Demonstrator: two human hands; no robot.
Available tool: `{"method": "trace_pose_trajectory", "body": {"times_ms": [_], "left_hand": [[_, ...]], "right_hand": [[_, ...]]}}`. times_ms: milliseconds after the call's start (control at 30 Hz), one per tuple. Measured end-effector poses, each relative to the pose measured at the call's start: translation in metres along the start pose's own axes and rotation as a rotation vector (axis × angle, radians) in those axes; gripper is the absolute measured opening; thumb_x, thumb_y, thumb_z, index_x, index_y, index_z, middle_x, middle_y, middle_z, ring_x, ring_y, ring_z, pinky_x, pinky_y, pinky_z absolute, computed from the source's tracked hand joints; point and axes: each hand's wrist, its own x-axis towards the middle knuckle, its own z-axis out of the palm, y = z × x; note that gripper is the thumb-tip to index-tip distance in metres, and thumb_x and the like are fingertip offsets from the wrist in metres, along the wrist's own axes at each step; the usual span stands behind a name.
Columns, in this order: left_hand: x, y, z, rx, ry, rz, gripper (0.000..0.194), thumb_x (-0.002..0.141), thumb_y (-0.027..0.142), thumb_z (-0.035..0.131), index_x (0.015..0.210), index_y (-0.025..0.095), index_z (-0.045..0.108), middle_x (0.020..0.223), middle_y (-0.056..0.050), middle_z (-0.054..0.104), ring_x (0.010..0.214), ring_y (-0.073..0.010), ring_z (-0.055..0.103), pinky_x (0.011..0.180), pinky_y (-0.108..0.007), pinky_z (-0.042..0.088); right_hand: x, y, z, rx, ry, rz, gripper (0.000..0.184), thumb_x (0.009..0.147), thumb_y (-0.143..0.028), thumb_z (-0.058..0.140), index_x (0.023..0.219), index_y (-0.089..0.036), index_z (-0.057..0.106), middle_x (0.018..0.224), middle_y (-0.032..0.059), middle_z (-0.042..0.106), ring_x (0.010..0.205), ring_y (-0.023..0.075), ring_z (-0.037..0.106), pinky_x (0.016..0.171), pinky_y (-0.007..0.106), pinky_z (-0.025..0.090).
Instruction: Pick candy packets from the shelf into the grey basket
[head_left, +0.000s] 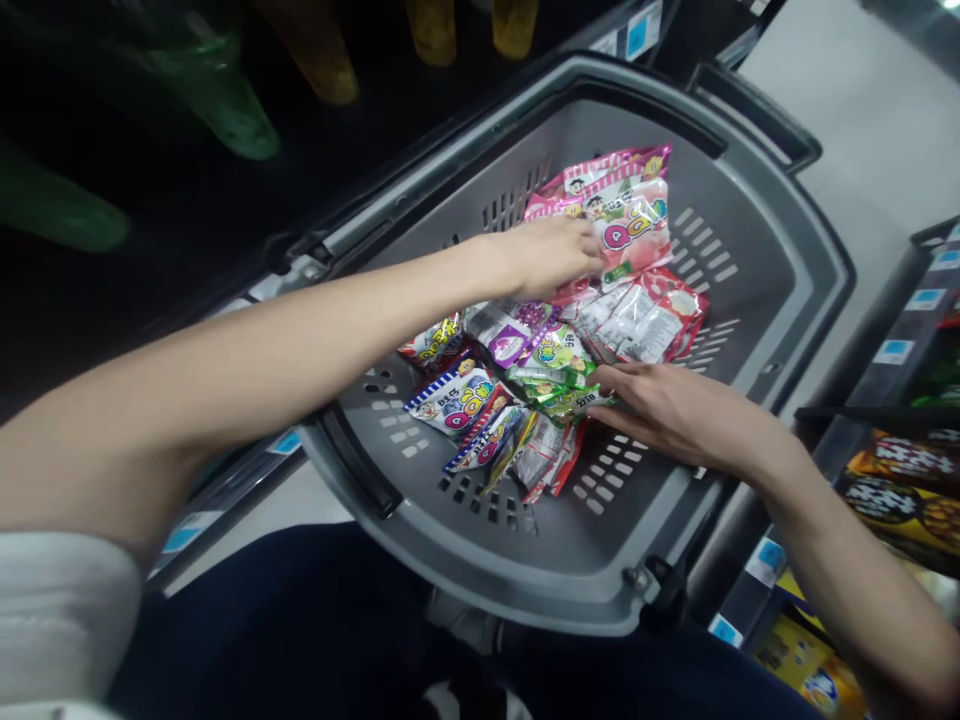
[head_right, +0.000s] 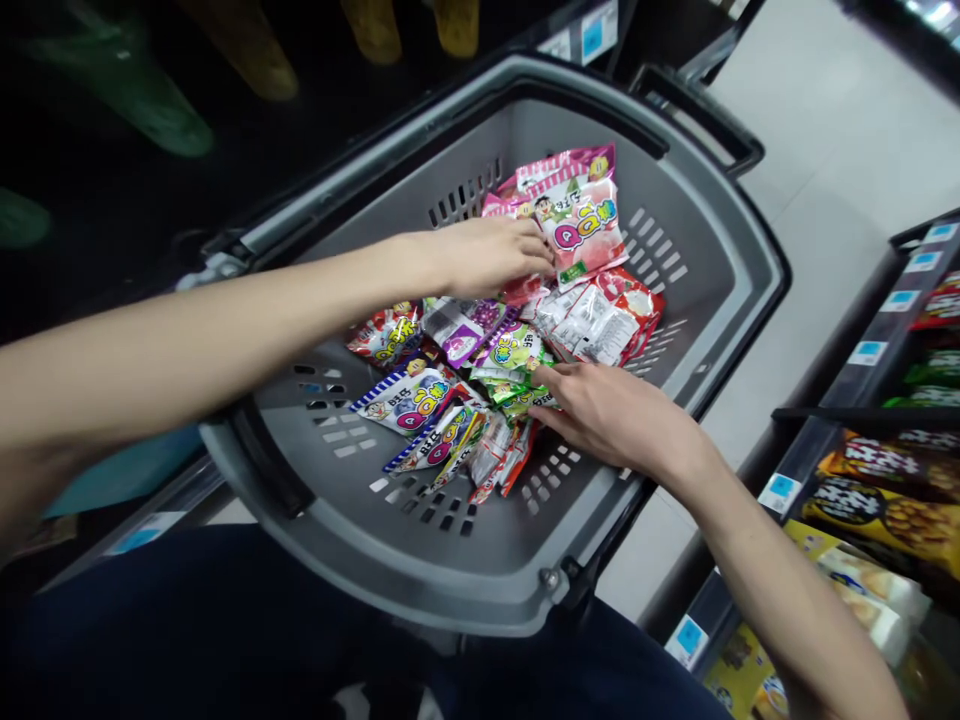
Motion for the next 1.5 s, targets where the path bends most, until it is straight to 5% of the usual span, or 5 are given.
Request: {"method": "trace_pose_trajectory", "body": {"times_ms": [333, 867, 1067, 1267, 1500], "left_hand": [[-0.005, 0.02, 0.008, 0.114, -0.155, 0.015, 0.024, 0.085, 0.017, 0.058, 0.099, 0.012, 0.077, 0.133, -0.014, 0.064, 0.134, -0.0309, 0.045, 0.117, -0.039, 0.029], [-0.006, 0.035, 0.005, 0.092, -0.211, -0.01, 0.027, 0.076, 0.01, 0.062, 0.096, 0.021, 0.077, 0.113, -0.007, 0.073, 0.123, -0.0251, 0.057, 0.118, -0.039, 0.03], [-0.006, 0.034, -0.045, -0.007, -0.048, -0.159, 0.03, 0.078, 0.019, 0.062, 0.106, 0.019, 0.073, 0.107, -0.008, 0.071, 0.119, -0.0299, 0.061, 0.108, -0.044, 0.041], [-0.013, 0.03, -0.081, -0.276, 0.36, -0.282, 0.016, 0.087, 0.025, 0.055, 0.097, 0.018, 0.066, 0.106, -0.009, 0.069, 0.101, -0.0229, 0.06, 0.102, -0.045, 0.045], [-0.004, 0.047, -0.083, -1.302, 0.664, -0.607, 0.019, 0.096, 0.008, 0.049, 0.083, 0.02, 0.042, 0.079, 0.001, 0.055, 0.069, -0.0083, 0.056, 0.075, -0.03, 0.06]], "right_hand": [[-0.001, 0.002, 0.0, -0.017, 0.04, -0.021, 0.031, 0.111, -0.04, 0.035, 0.108, -0.016, 0.053, 0.095, 0.0089, 0.067, 0.076, 0.019, 0.064, 0.069, 0.033, 0.043], [0.0, 0.001, -0.001, -0.022, 0.011, -0.014, 0.032, 0.111, -0.04, 0.033, 0.107, -0.016, 0.053, 0.095, 0.0104, 0.067, 0.078, 0.0198, 0.064, 0.071, 0.033, 0.047], [-0.001, 0.0, -0.002, -0.004, 0.006, -0.014, 0.034, 0.111, -0.039, 0.031, 0.102, -0.016, 0.055, 0.094, 0.0114, 0.067, 0.083, 0.0213, 0.066, 0.076, 0.034, 0.049], [0.0, 0.002, 0.0, 0.064, 0.078, 0.095, 0.04, 0.11, -0.047, 0.034, 0.114, -0.014, 0.056, 0.101, 0.0124, 0.066, 0.085, 0.0229, 0.067, 0.078, 0.037, 0.051], [0.0, 0.004, -0.006, 0.275, 0.451, 0.245, 0.049, 0.102, -0.054, 0.053, 0.13, -0.014, 0.059, 0.119, 0.0166, 0.064, 0.107, 0.0324, 0.065, 0.098, 0.053, 0.054]]}}
